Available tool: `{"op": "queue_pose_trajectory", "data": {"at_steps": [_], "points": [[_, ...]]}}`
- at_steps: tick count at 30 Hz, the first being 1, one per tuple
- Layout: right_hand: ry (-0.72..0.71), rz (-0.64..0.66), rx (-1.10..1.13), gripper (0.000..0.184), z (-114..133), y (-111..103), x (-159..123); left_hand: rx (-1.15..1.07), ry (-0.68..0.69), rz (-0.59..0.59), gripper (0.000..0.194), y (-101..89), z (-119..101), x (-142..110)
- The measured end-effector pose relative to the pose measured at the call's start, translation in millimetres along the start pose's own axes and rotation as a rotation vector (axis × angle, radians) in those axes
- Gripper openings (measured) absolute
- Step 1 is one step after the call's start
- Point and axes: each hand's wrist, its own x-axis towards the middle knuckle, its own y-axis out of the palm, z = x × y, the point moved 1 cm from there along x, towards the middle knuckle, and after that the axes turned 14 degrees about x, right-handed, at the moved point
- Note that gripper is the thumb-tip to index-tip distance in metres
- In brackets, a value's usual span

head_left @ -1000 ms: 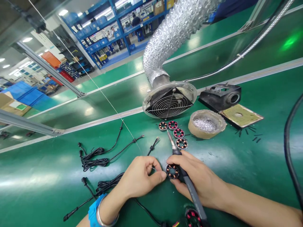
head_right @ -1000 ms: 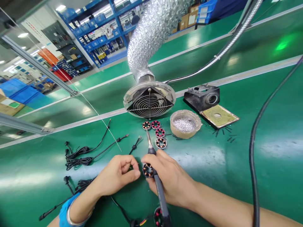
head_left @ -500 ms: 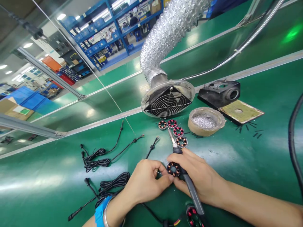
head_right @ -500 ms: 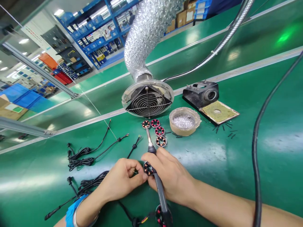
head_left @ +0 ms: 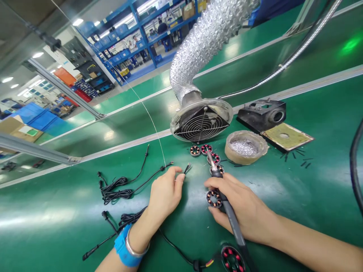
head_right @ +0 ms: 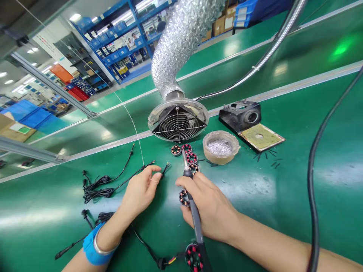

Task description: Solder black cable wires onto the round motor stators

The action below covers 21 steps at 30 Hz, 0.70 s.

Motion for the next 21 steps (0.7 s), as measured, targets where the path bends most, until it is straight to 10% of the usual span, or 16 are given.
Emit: {"op": "queue_pose_trajectory", "data": {"at_steps": [3,11,16,21], "points": [[0.014,0.050,-0.022,0.043,2,-9,1,0.208,0.025,0.050,0.017,3.7,-1,4],[0.122,-0.202,0.256,0.026,11,-8,13,-0.064,0.266,0.267,0.020,2.5,-13,-26],[-0.087,-0.227,0.322,0.021,26,-6,18,-0.289,0.305,0.184,0.043,3.0,-13,-25],[-0.270,-0.230,0.296,0.016,27,0,16,-0.658,0.178,0.505,0.065,23.2,-7,-25]]}}
